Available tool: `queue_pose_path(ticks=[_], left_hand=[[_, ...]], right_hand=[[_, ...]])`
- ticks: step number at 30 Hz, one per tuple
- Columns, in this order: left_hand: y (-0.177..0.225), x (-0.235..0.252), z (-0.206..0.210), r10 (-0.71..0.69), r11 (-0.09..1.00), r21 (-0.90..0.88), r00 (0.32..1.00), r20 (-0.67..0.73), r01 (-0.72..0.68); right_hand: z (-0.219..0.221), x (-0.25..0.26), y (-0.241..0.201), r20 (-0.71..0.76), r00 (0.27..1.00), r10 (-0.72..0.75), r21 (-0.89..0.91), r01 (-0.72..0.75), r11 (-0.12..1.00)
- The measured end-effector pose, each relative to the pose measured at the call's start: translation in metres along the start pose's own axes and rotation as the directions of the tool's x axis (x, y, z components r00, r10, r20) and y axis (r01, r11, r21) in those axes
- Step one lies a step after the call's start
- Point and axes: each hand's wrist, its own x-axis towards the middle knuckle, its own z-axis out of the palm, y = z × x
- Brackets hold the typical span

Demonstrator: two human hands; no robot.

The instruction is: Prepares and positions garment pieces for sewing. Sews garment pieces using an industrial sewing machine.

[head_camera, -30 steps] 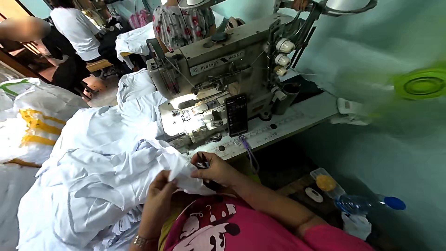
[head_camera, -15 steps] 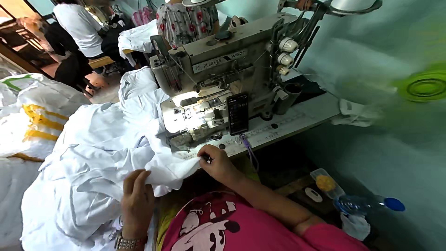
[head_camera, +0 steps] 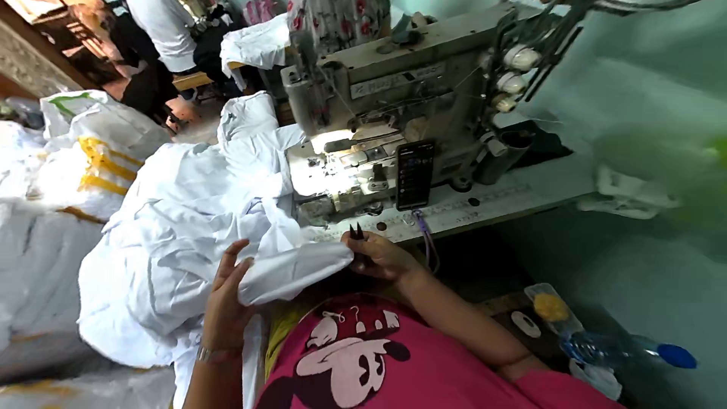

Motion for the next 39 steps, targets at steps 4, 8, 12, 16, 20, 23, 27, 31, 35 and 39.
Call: queue_pose_path(ticks=[4,8,12,16,20,23,27,31,35,39], left_hand=[[0.001,0.0,-0.015,-0.009,0.999,0.043,1.0,-0.02,0.01],[0.004,-0.008,-0.026,0.055,0.989,0.13,0.993,0.108,-0.069],[0.007,-0.014,-0.017,0.158,0.866,0.465,0.983,0.091,-0.182],[-0.001,-0.014,-0.019,0.316,0.732,0.588,0.936,0.154,-0.344],[-0.001,-0.017,-0.018,0.363,0.625,0.679,0.914,0.183,-0.384],[0.003,-0.019,-0.019,0.4,0.573,0.717,0.899,0.177,-0.397],[0.006,-0.016,-0.025,0.418,0.529,0.738,0.886,0.204,-0.419],[0.002,-0.014,-0.024,0.433,0.511,0.742,0.876,0.213,-0.433],[0.003,-0.011,-0.025,0.438,0.496,0.751,0.873,0.217,-0.436],[0.005,-0.007,-0.021,0.463,0.496,0.748,0.863,0.202,-0.441]], right_hand=[[0.004,0.002,-0.002,-0.172,0.981,-0.088,-0.158,0.061,0.986],[0.003,-0.001,-0.008,-0.087,0.976,-0.201,-0.481,0.135,0.866],[0.005,0.0,-0.004,0.014,0.939,-0.343,-0.78,0.225,0.583],[0.002,0.001,0.004,0.093,0.888,-0.451,-0.907,0.262,0.33],[0.007,-0.001,0.004,0.13,0.886,-0.446,-0.929,0.265,0.256],[0.008,0.0,0.003,0.258,0.873,-0.413,-0.898,0.375,0.23],[0.009,0.008,0.005,0.282,0.861,-0.423,-0.916,0.372,0.148],[0.008,0.015,0.012,0.221,0.827,-0.516,-0.922,0.35,0.166],[0.008,0.02,0.012,0.246,0.802,-0.544,-0.926,0.36,0.112],[0.012,0.016,0.01,0.26,0.805,-0.534,-0.925,0.366,0.102]])
